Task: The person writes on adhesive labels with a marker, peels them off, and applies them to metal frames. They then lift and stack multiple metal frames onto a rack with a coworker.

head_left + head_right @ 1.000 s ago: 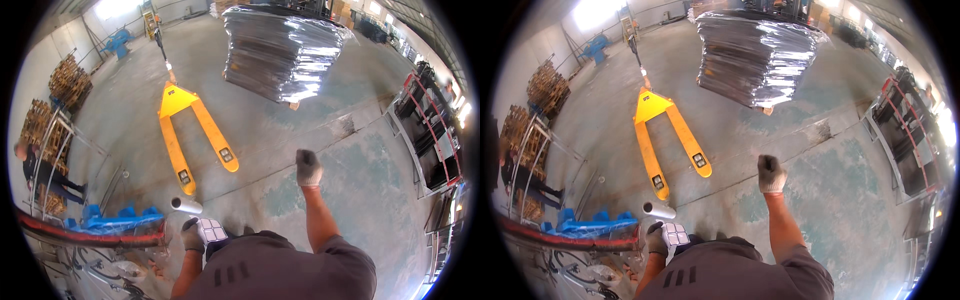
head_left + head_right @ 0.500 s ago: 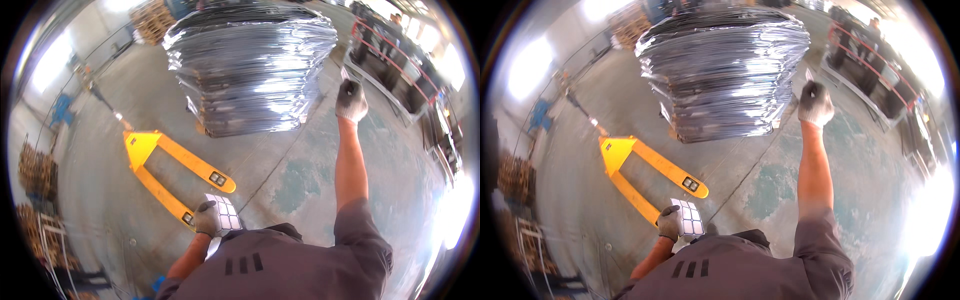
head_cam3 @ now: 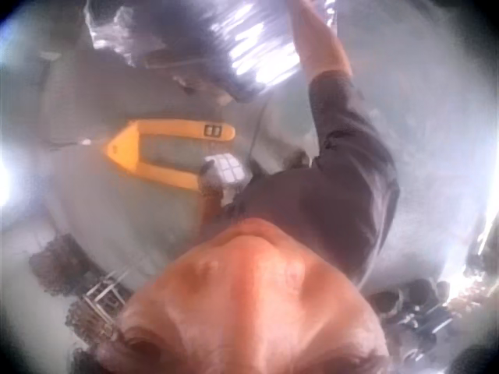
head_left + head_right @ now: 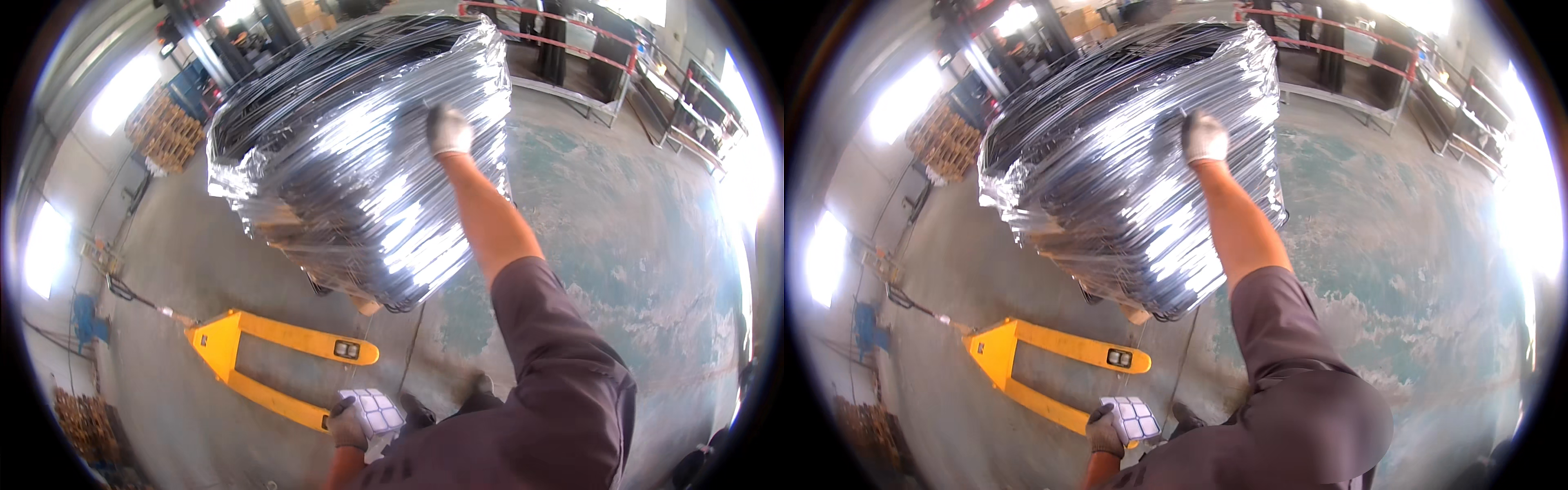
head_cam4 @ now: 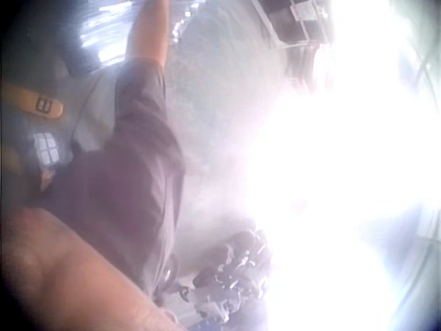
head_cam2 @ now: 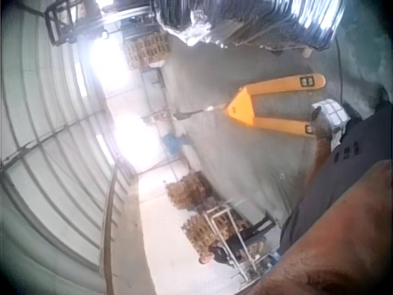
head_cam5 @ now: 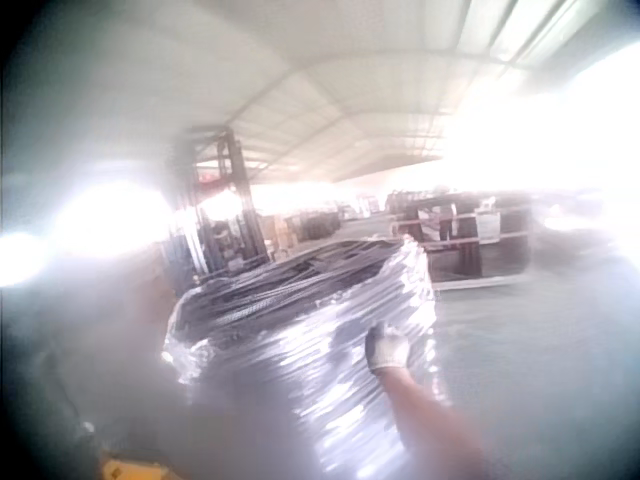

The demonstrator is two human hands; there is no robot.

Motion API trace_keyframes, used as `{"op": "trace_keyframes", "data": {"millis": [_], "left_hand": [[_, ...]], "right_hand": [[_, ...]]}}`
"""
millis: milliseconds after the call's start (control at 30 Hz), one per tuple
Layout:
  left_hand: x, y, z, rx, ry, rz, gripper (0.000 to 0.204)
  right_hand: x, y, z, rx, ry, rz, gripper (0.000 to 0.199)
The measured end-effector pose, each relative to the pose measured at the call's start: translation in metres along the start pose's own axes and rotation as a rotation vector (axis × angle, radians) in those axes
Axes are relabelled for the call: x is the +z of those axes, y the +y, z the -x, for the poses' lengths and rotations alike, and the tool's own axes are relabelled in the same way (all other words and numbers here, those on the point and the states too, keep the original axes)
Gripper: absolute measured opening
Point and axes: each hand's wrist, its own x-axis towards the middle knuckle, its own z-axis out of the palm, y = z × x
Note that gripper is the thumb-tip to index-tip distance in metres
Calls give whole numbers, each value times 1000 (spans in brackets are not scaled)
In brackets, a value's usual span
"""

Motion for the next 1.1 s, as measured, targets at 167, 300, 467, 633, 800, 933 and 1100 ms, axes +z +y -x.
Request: {"op": "trace_keyframes", "data": {"millis": [167,300,467,633,800,933,1100], "left_hand": [[21,2,24,49,80,-49,30],[56,2,41,24,41,-66,30],[87,-10,25,26,-120,-78,28],[157,5,49,254,-349,-506,24],[190,-17,48,568,-774,-717,21],[218,-40,88,288,-1107,-712,18],[208,-64,164,114,-1459,-632,17]], "right_hand": [[-18,0,66,7,298,-501,50],[-76,73,62,45,162,-422,64],[-148,128,176,54,-81,-667,65],[-199,221,455,571,-467,-381,43],[-345,254,740,1206,-703,-108,36],[-464,236,850,1385,-482,122,38],[-503,209,836,1492,-1,-365,35]]}}
